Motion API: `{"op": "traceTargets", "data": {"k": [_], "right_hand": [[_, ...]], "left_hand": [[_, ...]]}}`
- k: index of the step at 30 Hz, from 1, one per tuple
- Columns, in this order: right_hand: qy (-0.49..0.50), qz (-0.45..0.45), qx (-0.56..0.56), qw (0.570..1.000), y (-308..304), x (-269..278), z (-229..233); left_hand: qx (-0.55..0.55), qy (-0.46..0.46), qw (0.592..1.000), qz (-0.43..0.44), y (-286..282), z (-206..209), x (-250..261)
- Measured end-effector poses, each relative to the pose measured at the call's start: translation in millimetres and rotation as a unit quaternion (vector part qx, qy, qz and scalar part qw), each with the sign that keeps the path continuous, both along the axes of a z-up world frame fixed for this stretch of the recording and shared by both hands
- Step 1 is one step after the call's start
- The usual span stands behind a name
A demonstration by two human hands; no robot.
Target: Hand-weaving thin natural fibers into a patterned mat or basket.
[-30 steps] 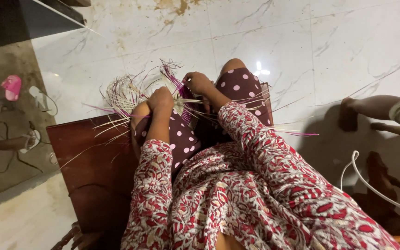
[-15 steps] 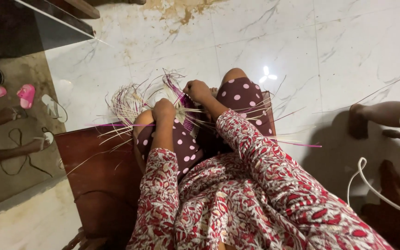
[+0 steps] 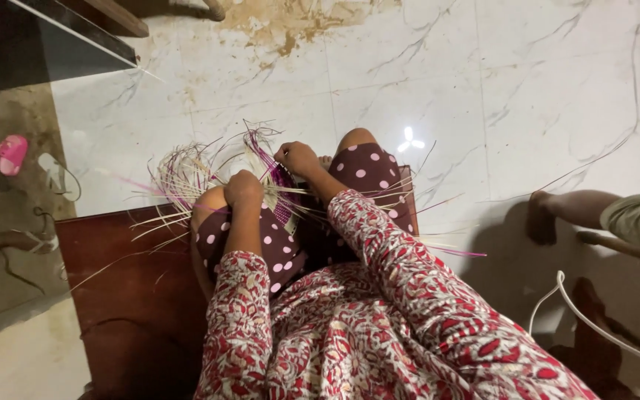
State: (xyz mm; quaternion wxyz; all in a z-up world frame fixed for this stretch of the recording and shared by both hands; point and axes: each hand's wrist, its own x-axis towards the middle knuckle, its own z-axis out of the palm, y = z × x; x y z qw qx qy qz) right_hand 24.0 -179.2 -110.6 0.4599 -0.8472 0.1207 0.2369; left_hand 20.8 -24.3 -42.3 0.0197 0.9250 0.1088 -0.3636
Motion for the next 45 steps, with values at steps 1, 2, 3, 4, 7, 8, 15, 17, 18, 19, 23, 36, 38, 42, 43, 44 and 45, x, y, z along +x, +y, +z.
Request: {"op": "traceTargets", "data": {"k": [1,2,3,4,7,8,15,17,18,19,23,36,38,42,43,44,45], "right_hand": [[0.000,0.001,-0.003,1.000,-1,2,-2],[-0.007,0.004,-0.007,1.000,-1,2,-5],[-0.014,0.007,-0.012,1.000,0,3,-7],[-0.014,0.007,-0.014,1.000,1,6,-16],[-0.024,0.029,-0.034,0.999,0,10,-34],[-0.021,0.043,-0.030,0.998,-1,11,-32],[-0.009,0.086,0.016,0.996,-9,2,-20],[-0.004,0.093,0.015,0.996,-12,2,-25],[-0.002,0.096,0.013,0.995,-11,4,-27],[-0.004,0.106,0.017,0.994,-13,0,-15],[0.027,0.090,0.047,0.994,-21,-14,14],[0.043,0.052,0.025,0.997,-32,-20,8],[0.039,0.051,0.025,0.998,-36,-18,-2],[0.026,0.040,0.029,0.998,-39,-19,-12],[0.025,0.043,0.028,0.998,-39,-19,-13],[0.027,0.043,0.026,0.998,-39,-19,-13],[0.028,0.043,0.025,0.998,-40,-19,-14]], "left_hand": [[-0.003,0.000,1.000,0.001,-1,0,1],[-0.007,-0.003,1.000,0.011,-1,0,1],[-0.012,-0.006,1.000,0.020,-1,0,1],[-0.014,-0.006,1.000,0.021,-1,3,1],[-0.017,-0.005,1.000,0.021,-2,7,0],[-0.005,-0.004,1.000,0.003,-1,4,0],[0.058,-0.003,0.998,-0.037,-18,21,-7],[0.080,-0.005,0.996,-0.040,-33,47,-14],[0.101,-0.009,0.994,-0.047,-39,61,-16],[0.105,-0.010,0.994,-0.037,-40,55,-14],[0.161,0.016,0.983,-0.090,-44,55,-18],[0.171,-0.018,0.949,-0.263,-17,-41,-6],[0.166,-0.057,0.947,-0.270,-2,-51,-7],[0.169,-0.259,0.908,-0.284,37,-46,5],[0.169,-0.259,0.909,-0.281,48,-35,20],[0.154,-0.152,0.940,-0.264,61,-24,35],[0.138,-0.045,0.959,-0.242,73,-13,50]]}}
